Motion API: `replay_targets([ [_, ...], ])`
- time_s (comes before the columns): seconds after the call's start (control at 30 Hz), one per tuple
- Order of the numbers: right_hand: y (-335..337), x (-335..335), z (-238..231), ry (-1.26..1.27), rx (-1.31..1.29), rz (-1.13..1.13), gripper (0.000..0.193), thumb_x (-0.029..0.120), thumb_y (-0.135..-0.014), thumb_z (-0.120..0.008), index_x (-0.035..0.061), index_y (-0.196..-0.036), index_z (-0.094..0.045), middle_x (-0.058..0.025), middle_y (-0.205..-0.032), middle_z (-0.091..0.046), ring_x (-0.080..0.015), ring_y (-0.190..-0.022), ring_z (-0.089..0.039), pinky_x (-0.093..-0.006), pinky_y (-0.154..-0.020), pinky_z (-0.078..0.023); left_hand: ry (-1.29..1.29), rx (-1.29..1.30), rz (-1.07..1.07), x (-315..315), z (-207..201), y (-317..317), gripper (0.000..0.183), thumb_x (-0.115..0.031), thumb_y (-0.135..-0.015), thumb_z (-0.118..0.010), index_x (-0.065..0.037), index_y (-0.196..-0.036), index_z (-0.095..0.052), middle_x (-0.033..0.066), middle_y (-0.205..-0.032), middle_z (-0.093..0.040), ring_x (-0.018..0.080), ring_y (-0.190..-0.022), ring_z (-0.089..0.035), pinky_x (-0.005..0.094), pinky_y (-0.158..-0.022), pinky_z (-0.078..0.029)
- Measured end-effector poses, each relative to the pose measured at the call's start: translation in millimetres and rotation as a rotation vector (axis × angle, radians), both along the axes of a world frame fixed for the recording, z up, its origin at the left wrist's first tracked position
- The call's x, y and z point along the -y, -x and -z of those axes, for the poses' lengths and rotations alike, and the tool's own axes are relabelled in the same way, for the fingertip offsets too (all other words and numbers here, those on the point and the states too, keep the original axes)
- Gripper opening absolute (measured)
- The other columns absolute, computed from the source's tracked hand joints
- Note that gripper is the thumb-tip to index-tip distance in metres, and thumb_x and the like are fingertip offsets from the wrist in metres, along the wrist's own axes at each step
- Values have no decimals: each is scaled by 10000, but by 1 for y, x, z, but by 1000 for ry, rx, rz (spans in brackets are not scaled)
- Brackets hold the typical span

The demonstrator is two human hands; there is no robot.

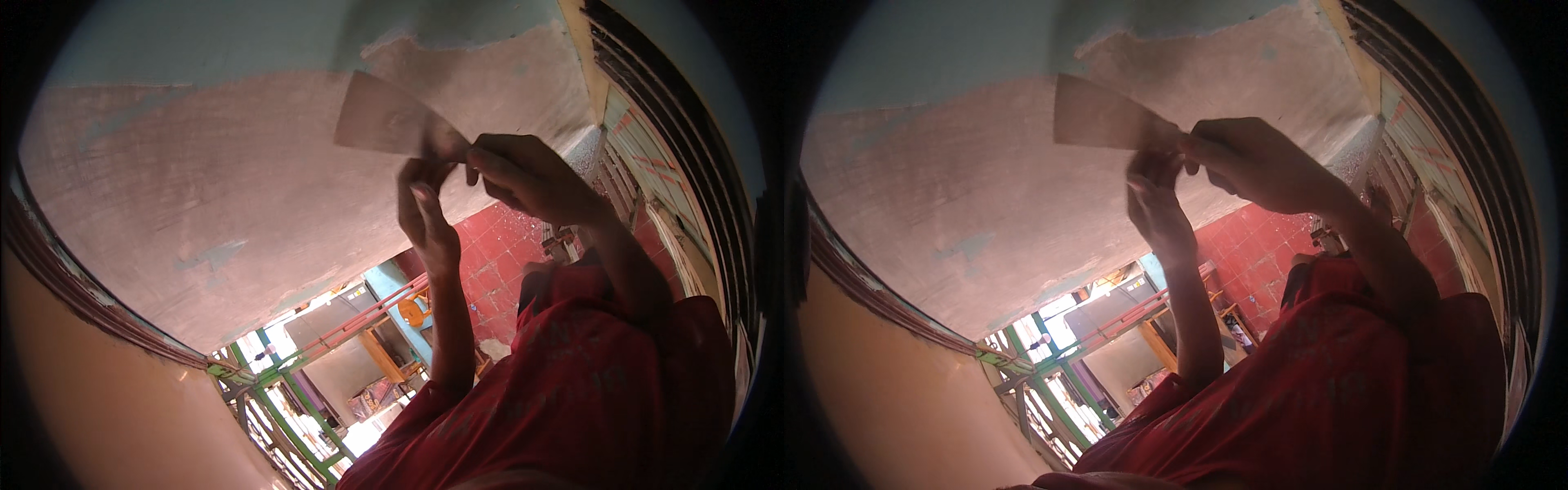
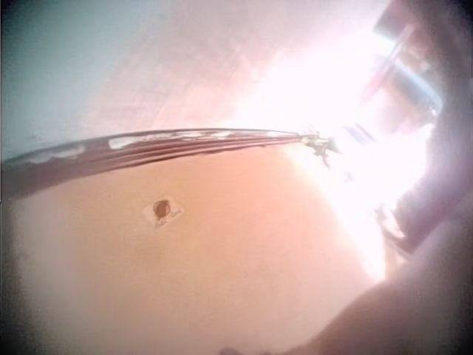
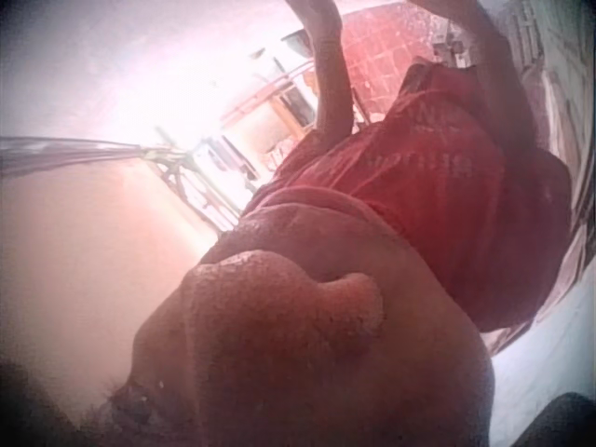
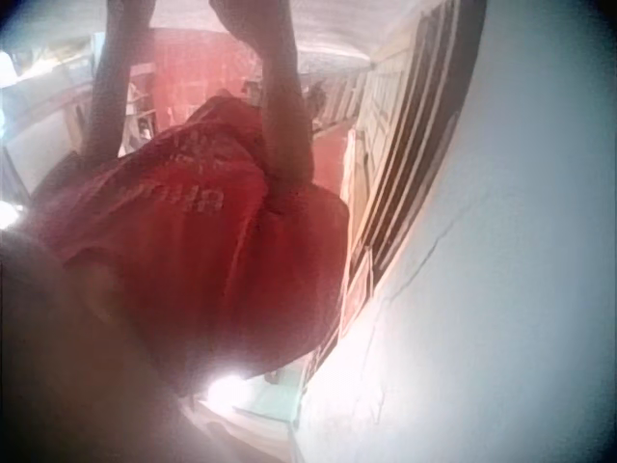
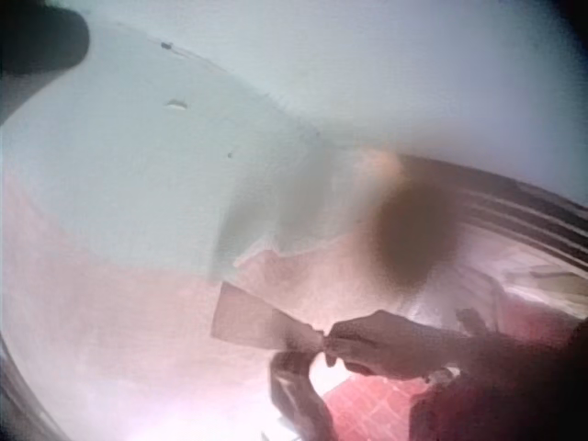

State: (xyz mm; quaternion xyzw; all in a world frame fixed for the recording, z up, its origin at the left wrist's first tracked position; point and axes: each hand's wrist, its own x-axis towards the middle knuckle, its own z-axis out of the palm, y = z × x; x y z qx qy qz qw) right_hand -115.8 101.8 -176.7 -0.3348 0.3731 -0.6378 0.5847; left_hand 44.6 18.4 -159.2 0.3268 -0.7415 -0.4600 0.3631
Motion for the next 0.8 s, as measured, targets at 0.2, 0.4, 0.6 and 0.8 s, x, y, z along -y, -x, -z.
replay_targets([
  [0.2,-10,28,10,-21,-115,120,374,323,-1033,-482,25,-842,-606,21,-579,-481,-44,-507,-426,-239,-475,-345,-182,-165,7,16,-24,70,622,-484,-1054,-311,93,-1217,-479,260,-996,-653,359,-843,-700,410,-798,-569],
  [0.4,-4,42,25,-88,-313,160,443,360,-1027,-436,-23,-1073,-655,-138,-685,-642,-221,-662,-648,-364,-620,-484,-199,-241,-125,24,-1,84,562,-454,-1063,-319,67,-1069,-529,179,-649,-641,253,-560,-632,347,-606,-541],
  [0.6,1,54,3,78,-394,259,422,297,-1037,-453,14,-1332,-556,-90,-744,-652,-74,-684,-572,-270,-609,-468,-79,-342,-296,32,-26,101,582,-466,-1055,-362,56,-896,-565,139,-552,-589,200,-490,-589,274,-543,-490],
  [0.8,0,59,-33,118,-550,295,448,341,-1024,-485,33,-1340,-560,-132,-881,-706,-114,-801,-632,-289,-691,-510,-105,-357,-416,30,-58,106,608,-461,-1048,-399,72,-828,-591,111,-517,-577,177,-450,-559,265,-518,-462],
])
